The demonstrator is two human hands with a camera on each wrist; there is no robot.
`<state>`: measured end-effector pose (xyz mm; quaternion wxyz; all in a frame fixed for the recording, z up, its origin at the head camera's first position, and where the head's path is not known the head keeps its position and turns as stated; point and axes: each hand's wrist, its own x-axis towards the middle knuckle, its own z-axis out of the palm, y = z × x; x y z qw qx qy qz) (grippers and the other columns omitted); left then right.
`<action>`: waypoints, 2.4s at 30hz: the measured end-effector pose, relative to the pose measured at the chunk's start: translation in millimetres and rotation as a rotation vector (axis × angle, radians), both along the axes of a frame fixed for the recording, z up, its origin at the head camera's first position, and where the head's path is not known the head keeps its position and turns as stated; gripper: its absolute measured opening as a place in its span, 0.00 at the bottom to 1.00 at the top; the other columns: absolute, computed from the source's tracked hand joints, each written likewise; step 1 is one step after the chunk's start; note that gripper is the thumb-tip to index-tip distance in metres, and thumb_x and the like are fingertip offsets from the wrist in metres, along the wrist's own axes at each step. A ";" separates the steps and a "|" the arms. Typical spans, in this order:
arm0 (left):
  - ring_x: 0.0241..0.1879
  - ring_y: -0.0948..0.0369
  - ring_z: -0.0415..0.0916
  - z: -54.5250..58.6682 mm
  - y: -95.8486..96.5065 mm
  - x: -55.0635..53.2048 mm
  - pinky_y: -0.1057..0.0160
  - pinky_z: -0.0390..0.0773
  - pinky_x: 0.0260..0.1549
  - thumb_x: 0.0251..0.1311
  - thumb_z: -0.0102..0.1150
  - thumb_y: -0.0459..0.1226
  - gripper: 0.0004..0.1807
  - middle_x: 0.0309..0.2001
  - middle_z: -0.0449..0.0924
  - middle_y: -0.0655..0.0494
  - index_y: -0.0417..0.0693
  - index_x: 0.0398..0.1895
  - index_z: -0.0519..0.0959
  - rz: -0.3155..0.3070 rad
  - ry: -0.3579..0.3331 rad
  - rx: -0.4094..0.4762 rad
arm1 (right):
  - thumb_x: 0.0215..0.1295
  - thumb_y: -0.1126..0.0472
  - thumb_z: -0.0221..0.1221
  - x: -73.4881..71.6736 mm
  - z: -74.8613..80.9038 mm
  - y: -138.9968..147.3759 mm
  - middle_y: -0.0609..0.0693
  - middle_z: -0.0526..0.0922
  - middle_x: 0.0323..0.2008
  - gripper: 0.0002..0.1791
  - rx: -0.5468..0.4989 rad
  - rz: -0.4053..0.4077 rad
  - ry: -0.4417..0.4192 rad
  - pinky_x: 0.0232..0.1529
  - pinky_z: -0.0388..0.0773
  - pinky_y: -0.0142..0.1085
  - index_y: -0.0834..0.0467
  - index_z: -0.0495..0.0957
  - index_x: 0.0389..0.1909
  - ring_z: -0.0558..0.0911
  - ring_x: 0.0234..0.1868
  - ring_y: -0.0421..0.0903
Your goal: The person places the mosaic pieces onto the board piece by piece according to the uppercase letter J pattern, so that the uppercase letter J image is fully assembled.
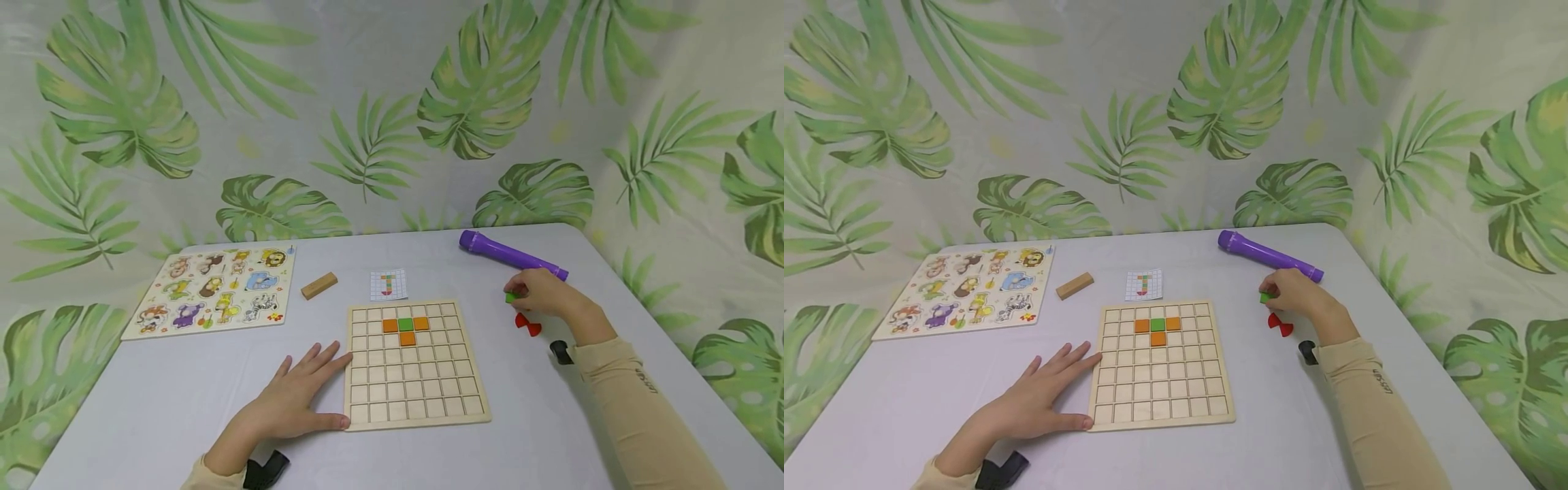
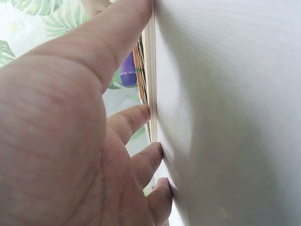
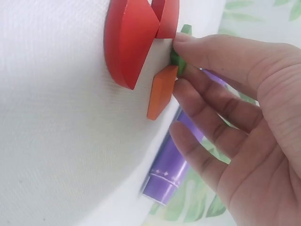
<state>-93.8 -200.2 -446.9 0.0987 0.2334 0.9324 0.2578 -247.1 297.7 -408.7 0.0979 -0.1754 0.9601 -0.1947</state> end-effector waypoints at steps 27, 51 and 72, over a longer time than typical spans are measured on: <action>0.87 0.38 0.46 13.9 3.8 0.9 0.17 0.43 0.75 0.56 0.74 0.67 0.56 0.88 0.53 0.50 0.61 0.85 0.63 -0.002 -0.048 -0.069 | 0.70 0.64 0.69 9.7 13.7 -31.6 0.59 0.91 0.48 0.17 -0.043 0.039 0.003 0.56 0.86 0.52 0.68 0.86 0.56 0.88 0.49 0.53; 0.87 0.38 0.47 11.1 3.4 0.0 0.17 0.43 0.75 0.55 0.72 0.68 0.56 0.88 0.53 0.50 0.62 0.85 0.63 -0.002 -0.042 -0.070 | 0.69 0.62 0.70 21.4 19.6 -87.3 0.53 0.88 0.45 0.15 -0.042 0.202 0.011 0.56 0.86 0.47 0.64 0.88 0.54 0.86 0.48 0.48; 0.87 0.38 0.47 13.3 3.6 1.0 0.18 0.44 0.75 0.56 0.73 0.68 0.56 0.88 0.53 0.51 0.62 0.85 0.62 -0.002 -0.043 -0.078 | 0.67 0.59 0.74 39.4 16.3 -137.0 0.48 0.88 0.45 0.15 -0.065 0.330 -0.042 0.52 0.84 0.38 0.60 0.88 0.52 0.82 0.45 0.41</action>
